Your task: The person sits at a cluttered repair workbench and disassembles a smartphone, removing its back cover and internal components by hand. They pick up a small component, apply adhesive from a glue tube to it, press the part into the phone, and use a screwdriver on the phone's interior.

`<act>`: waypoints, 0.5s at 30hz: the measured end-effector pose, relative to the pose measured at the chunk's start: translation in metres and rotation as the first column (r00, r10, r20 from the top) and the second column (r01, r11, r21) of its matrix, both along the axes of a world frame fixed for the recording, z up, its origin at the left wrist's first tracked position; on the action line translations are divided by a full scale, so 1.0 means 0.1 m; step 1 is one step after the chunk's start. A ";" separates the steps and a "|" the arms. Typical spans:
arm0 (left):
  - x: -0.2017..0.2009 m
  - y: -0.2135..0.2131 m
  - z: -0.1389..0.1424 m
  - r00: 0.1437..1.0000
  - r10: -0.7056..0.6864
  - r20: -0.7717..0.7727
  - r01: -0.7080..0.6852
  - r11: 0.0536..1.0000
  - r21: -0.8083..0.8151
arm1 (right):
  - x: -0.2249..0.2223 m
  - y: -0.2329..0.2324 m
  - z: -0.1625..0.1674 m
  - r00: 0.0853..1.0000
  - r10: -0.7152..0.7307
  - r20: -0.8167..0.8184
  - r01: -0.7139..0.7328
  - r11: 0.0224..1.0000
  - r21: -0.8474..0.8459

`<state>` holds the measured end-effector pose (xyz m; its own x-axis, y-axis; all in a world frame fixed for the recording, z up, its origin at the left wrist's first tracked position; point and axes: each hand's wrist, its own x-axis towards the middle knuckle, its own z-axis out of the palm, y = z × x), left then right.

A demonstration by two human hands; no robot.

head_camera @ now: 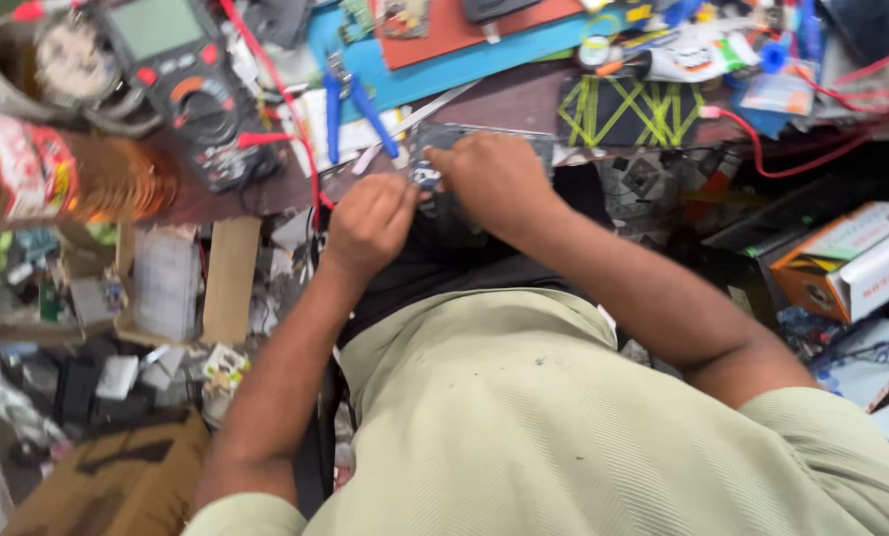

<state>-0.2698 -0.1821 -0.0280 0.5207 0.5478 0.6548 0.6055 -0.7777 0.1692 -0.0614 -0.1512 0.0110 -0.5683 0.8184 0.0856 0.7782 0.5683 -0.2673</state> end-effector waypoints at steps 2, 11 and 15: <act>0.09 -0.08 0.01 0.989 0.112 0.094 -0.102 0.989 -0.107 | 0.06 -0.14 0.01 0.993 -0.089 -0.081 0.088 0.996 -0.012; 0.21 -0.24 0.08 0.959 0.248 0.138 -0.208 0.944 -0.257 | 0.49 -0.58 0.17 0.928 -0.055 -0.367 0.162 0.949 0.269; 0.23 -0.33 0.11 0.964 0.240 0.114 -0.220 0.962 -0.159 | 0.74 -0.72 0.06 0.915 -0.083 -0.394 0.205 0.938 0.278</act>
